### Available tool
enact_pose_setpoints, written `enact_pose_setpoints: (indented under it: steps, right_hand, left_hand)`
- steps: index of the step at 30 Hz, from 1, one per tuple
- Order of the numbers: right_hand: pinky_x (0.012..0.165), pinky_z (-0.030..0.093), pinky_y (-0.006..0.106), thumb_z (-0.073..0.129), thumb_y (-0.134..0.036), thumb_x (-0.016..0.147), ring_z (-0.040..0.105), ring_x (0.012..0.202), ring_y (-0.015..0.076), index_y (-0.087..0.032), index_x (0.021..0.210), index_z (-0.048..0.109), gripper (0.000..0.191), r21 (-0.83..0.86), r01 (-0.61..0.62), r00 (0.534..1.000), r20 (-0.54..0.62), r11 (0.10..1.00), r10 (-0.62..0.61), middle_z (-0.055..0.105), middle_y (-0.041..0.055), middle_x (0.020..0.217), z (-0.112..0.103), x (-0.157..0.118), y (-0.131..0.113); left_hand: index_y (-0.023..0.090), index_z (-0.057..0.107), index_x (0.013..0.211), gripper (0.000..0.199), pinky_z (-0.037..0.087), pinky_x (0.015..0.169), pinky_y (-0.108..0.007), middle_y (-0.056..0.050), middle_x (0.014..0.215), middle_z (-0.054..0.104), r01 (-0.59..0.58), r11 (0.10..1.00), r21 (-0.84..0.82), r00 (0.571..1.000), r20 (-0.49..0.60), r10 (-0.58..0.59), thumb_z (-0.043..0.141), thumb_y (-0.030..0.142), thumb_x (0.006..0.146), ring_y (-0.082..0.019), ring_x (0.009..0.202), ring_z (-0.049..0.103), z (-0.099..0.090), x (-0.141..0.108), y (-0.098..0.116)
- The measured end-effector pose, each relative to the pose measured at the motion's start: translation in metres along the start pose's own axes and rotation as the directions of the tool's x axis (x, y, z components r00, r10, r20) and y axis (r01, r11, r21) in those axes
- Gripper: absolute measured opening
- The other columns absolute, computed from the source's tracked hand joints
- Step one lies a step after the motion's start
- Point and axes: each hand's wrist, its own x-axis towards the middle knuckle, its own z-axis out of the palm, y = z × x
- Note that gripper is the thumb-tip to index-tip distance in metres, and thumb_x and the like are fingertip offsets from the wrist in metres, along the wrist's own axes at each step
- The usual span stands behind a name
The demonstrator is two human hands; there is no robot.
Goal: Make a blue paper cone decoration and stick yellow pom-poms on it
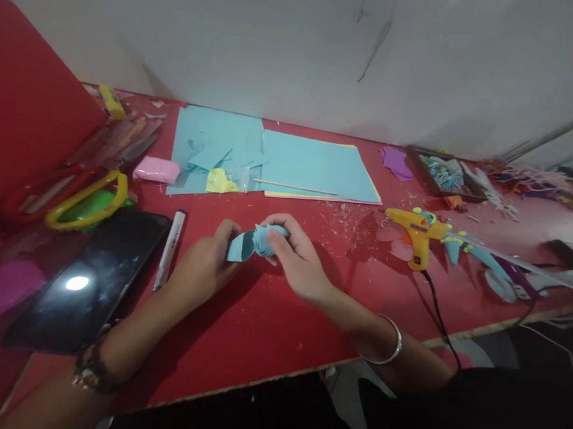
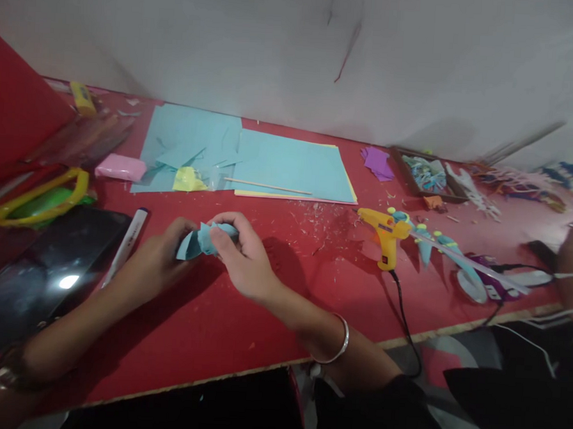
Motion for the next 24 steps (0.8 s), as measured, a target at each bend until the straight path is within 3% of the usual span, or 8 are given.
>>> enact_pose_setpoints:
  steps: [7,12,18,24]
  right_hand:
    - [0.066,0.041,0.025,0.043,-0.030,0.084,0.045,0.070,0.0102,-0.021,0.089,0.047,0.010,-0.158,0.120,0.989,-0.065,0.980,-0.131,0.049,0.0004,0.083,0.004,-0.003,0.001]
    - [0.067,0.041,0.025,0.041,-0.031,0.085,0.045,0.068,0.0105,-0.022,0.089,0.046,0.011,-0.135,0.047,0.989,-0.133,0.990,-0.065,0.047,-0.0001,0.081,0.006,-0.003,0.003]
    - [0.072,0.041,0.027,0.042,-0.030,0.085,0.046,0.074,0.0121,-0.023,0.090,0.045,0.009,-0.171,0.040,0.989,-0.136,0.985,-0.064,0.048,0.0014,0.086,0.007,-0.004,0.008]
    - [0.075,0.040,0.027,0.039,-0.028,0.086,0.046,0.080,0.0125,-0.021,0.090,0.045,0.010,-0.211,0.078,0.988,-0.118,0.974,-0.104,0.048,0.0024,0.089,0.007,-0.003,0.011]
  left_hand:
    - [0.019,0.037,0.091,0.021,0.031,0.045,-0.025,-0.003,0.064,0.058,0.035,0.979,0.202,0.998,0.034,-0.043,0.042,0.031,0.075,-0.022,0.054,0.059,0.004,-0.004,0.009]
    - [0.020,0.037,0.087,0.018,0.024,0.042,-0.024,-0.002,0.057,0.057,0.049,0.955,0.293,0.998,0.021,-0.058,0.044,0.032,0.076,-0.021,0.048,0.057,0.007,-0.005,0.013]
    - [0.018,0.039,0.089,0.019,0.028,0.042,-0.025,-0.005,0.059,0.059,0.061,0.966,0.250,0.998,0.012,-0.066,0.043,0.031,0.075,-0.025,0.051,0.059,0.005,-0.005,0.014]
    - [0.015,0.036,0.106,0.036,0.038,0.046,-0.027,-0.007,0.068,0.064,0.054,0.994,0.099,0.998,-0.019,-0.053,0.044,0.032,0.075,-0.025,0.058,0.063,0.005,-0.005,0.011]
